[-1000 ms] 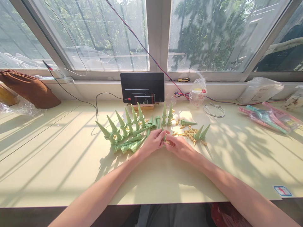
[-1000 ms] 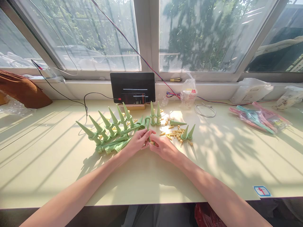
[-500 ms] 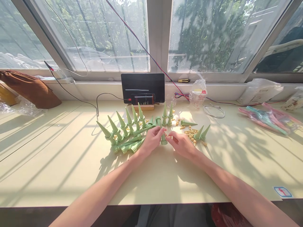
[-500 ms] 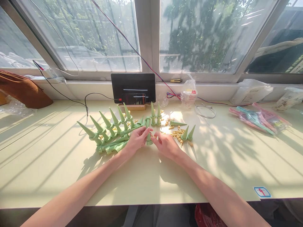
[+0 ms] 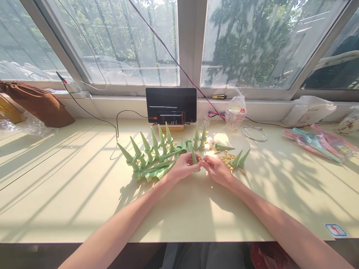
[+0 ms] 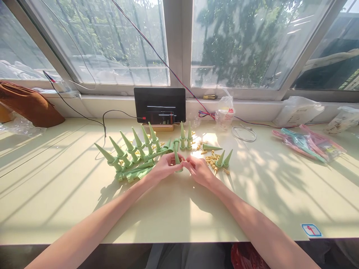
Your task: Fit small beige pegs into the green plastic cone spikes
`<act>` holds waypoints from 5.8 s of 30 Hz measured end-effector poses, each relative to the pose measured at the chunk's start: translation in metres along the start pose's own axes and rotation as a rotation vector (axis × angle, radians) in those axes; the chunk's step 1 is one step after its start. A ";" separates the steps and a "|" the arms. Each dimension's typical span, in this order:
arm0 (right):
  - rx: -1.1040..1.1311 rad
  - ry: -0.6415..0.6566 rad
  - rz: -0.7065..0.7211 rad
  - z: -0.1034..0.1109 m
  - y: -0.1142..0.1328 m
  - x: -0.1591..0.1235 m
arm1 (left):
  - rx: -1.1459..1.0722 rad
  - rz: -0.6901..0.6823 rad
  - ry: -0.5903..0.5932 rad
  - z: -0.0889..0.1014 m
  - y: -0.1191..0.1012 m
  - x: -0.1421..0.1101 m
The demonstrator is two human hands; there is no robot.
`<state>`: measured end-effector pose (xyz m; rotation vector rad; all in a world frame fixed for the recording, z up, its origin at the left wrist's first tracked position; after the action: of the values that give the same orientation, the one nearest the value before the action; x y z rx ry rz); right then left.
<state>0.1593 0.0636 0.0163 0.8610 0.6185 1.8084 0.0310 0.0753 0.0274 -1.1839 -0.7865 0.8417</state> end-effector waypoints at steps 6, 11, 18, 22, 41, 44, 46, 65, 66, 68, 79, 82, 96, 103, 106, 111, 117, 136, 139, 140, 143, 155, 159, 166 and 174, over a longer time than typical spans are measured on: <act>0.014 0.028 0.049 -0.001 0.006 -0.001 | 0.019 -0.023 0.018 -0.001 0.002 0.000; 0.000 0.039 0.067 0.000 0.011 -0.002 | -0.039 -0.013 0.023 -0.003 0.001 -0.001; 0.012 0.061 0.071 -0.001 0.010 -0.002 | -0.082 0.002 0.024 -0.004 0.000 -0.001; 0.011 0.060 0.079 -0.001 0.011 -0.002 | -0.074 -0.009 0.017 -0.003 -0.001 -0.002; 0.018 0.068 0.077 0.000 0.012 -0.002 | -0.051 -0.045 0.013 -0.002 -0.001 -0.002; 0.015 0.073 0.075 -0.001 0.012 -0.002 | -0.050 -0.047 0.016 -0.003 0.000 -0.001; 0.013 0.071 0.065 -0.001 0.011 -0.001 | -0.049 -0.048 0.011 -0.002 0.000 -0.001; 0.073 -0.197 -0.005 0.019 0.004 0.000 | 0.400 -0.162 -0.221 0.011 -0.001 -0.001; 0.091 -0.199 0.014 0.020 0.007 -0.001 | 0.440 -0.180 -0.213 0.009 -0.002 -0.001; 0.116 -0.171 0.073 0.018 0.015 -0.004 | 0.501 -0.210 -0.192 0.005 -0.005 -0.001; 0.129 -0.150 0.119 0.010 0.017 -0.005 | 0.487 -0.216 -0.073 -0.008 -0.005 -0.002; 0.109 -0.177 0.112 0.013 0.017 -0.005 | 0.497 -0.250 -0.066 -0.010 -0.010 -0.003; 0.166 -0.561 0.033 0.052 0.004 -0.011 | 0.744 -0.287 -0.202 0.002 -0.005 -0.004; 0.137 -0.474 0.075 0.043 0.005 -0.004 | 1.026 -0.410 -0.244 -0.005 -0.009 -0.005; 0.123 -0.455 0.085 0.038 0.002 0.000 | 1.152 -0.452 -0.288 -0.005 -0.015 -0.007; 0.103 -0.459 0.102 0.034 -0.004 0.008 | 1.234 -0.465 -0.299 -0.004 -0.018 -0.004; 0.087 -0.353 0.081 0.023 -0.011 0.022 | 1.185 -0.436 -0.261 -0.003 -0.015 -0.001; 0.128 -0.367 0.047 0.019 -0.014 0.022 | 1.103 -0.464 -0.273 -0.005 -0.013 -0.002; 0.106 -0.414 0.083 0.023 -0.007 0.018 | 1.103 -0.475 -0.297 -0.007 -0.015 -0.005; 0.086 -0.422 0.103 0.024 -0.005 0.018 | 1.110 -0.476 -0.302 -0.008 -0.015 -0.006; 0.031 -0.413 0.173 0.022 0.003 0.016 | 1.138 -0.445 -0.316 -0.004 -0.016 -0.008; 0.045 -0.285 0.212 0.011 0.005 0.020 | 1.214 0.161 -0.161 0.054 -0.016 0.090; 0.044 -0.283 0.214 0.010 0.005 0.019 | 1.213 0.249 -0.106 0.061 0.001 0.104; 0.024 -0.276 0.212 0.009 0.003 0.020 | 1.230 0.273 -0.125 0.063 0.018 0.101; 0.042 -0.261 0.188 0.010 0.003 0.020 | 1.245 0.242 -0.130 0.053 0.015 0.091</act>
<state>0.1606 0.0819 0.0300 1.1951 0.4201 1.8129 0.0256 0.1812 0.0305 -0.0997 -0.0968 1.3211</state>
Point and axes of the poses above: each hand's wrist, its own x-axis towards the middle knuckle, its own z-axis out of the back of the hand, y = z × x, the point moved 8 cm from there along x, towards the middle knuckle
